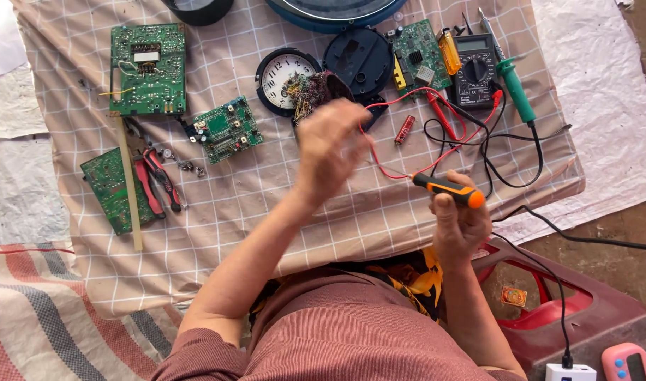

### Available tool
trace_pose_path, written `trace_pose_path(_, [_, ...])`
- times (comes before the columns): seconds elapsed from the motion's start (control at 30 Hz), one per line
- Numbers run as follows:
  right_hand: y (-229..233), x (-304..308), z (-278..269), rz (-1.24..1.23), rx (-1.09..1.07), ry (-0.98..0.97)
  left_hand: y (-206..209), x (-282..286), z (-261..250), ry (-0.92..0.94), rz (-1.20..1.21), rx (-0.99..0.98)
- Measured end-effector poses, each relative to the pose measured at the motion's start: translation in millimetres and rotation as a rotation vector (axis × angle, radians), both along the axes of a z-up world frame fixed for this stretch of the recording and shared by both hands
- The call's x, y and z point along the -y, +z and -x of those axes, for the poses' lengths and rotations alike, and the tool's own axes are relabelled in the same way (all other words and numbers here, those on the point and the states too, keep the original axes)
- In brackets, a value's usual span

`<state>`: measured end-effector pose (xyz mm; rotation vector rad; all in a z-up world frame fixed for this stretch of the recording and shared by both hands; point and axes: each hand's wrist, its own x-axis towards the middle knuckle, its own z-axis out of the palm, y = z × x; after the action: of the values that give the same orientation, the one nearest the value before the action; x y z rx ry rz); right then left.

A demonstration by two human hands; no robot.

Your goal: The person uses a soldering iron to work on a small black electronic component, then uses a screwdriver to adjust a green circuit board. They also use a multimeter probe to test connections on the circuit board and the black component.

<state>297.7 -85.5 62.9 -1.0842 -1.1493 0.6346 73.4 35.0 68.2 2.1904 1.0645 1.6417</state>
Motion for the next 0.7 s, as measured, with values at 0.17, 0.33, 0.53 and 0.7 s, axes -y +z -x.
trace_pose_path(0.17, [-7,3,-13,0.108,-0.107,-0.065,-11,-34,49,0.618,0.443,-0.407])
trace_pose_path(0.33, [-7,6,-14,0.113,-0.101,-0.057,-10,-57,35,0.697,0.530,-0.542])
trace_pose_path(0.53, [-13,10,-16,0.112,-0.191,-0.046,-31,-76,26,0.737,0.555,-0.688])
trace_pose_path(0.7, [-14,11,-20,0.154,-0.244,-0.039,-47,-79,32,0.609,0.464,-0.571])
